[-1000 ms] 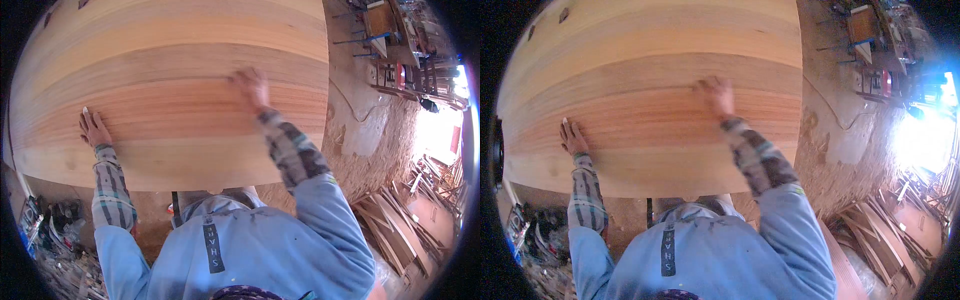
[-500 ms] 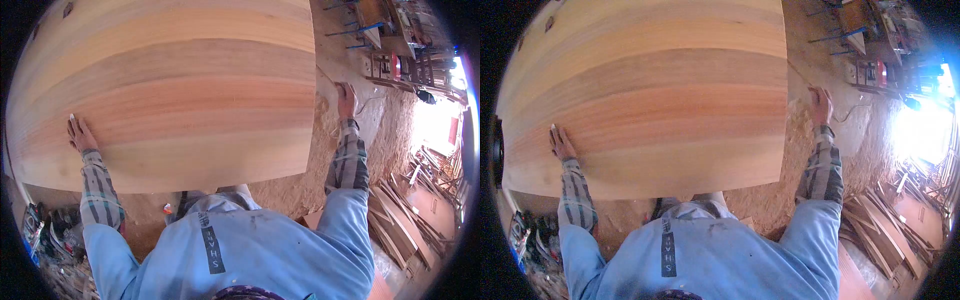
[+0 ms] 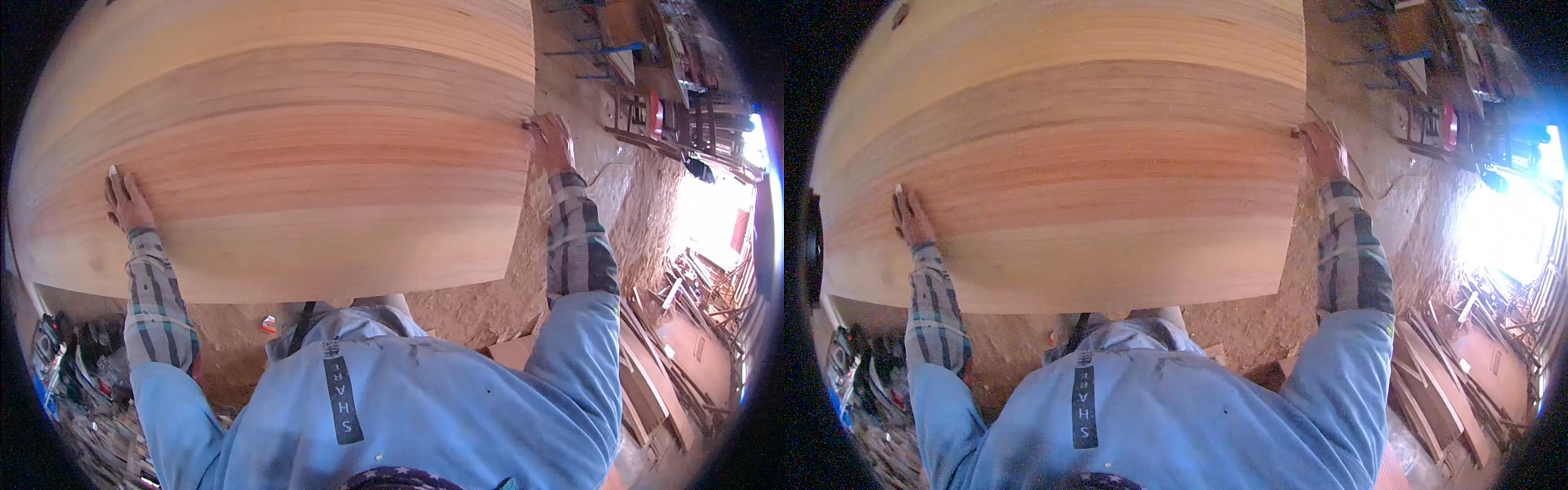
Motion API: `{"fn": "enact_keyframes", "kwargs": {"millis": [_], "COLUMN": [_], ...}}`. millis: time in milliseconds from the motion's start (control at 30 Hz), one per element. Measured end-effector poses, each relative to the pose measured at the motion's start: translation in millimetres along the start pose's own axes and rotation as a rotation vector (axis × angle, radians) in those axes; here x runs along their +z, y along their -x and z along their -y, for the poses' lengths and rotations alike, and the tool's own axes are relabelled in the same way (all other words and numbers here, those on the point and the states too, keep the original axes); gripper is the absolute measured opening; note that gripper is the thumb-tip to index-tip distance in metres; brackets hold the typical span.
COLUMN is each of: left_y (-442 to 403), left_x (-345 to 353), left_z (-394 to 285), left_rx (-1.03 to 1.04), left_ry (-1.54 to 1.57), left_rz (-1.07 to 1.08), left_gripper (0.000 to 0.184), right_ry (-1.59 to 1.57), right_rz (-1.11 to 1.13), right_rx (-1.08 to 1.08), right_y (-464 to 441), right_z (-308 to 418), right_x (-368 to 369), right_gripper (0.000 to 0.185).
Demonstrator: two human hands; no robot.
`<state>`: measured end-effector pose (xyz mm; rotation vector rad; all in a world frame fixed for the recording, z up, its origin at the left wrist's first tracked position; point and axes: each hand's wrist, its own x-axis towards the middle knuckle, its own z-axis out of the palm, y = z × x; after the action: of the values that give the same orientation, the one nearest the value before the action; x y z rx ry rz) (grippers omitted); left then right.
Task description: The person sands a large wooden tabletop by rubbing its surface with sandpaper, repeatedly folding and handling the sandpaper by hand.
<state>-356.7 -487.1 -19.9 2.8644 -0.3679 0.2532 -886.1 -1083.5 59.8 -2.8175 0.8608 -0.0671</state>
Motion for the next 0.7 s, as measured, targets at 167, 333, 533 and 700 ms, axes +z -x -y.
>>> {"fn": "enact_keyframes", "kwargs": {"millis": [167,333,533,700], "left_y": [1,3,2,-2], "left_x": [-9,-5,-2,0], "left_z": [-12,-5,-2,1], "left_rx": [-0.003,0.019,0.011,0.008], "left_ry": [0.013,0.033,-0.018,0.018], "left_rz": [0.0,0.005,-0.008,-0.02], "left_gripper": [0.057,0.057,0.059,0.06], "right_ry": [-0.063,-0.044,-0.22,-0.281], "right_rz": [-0.062,0.01,-0.074,-0.05], "right_rx": [-0.188,-0.039,-0.37,-0.296], "right_y": [-5,-7,-74,-66], "right_z": [0,20,183,184], "right_x": [21,6,79,55], "right_gripper": [0.018,0.017,0.019,0.022]}}
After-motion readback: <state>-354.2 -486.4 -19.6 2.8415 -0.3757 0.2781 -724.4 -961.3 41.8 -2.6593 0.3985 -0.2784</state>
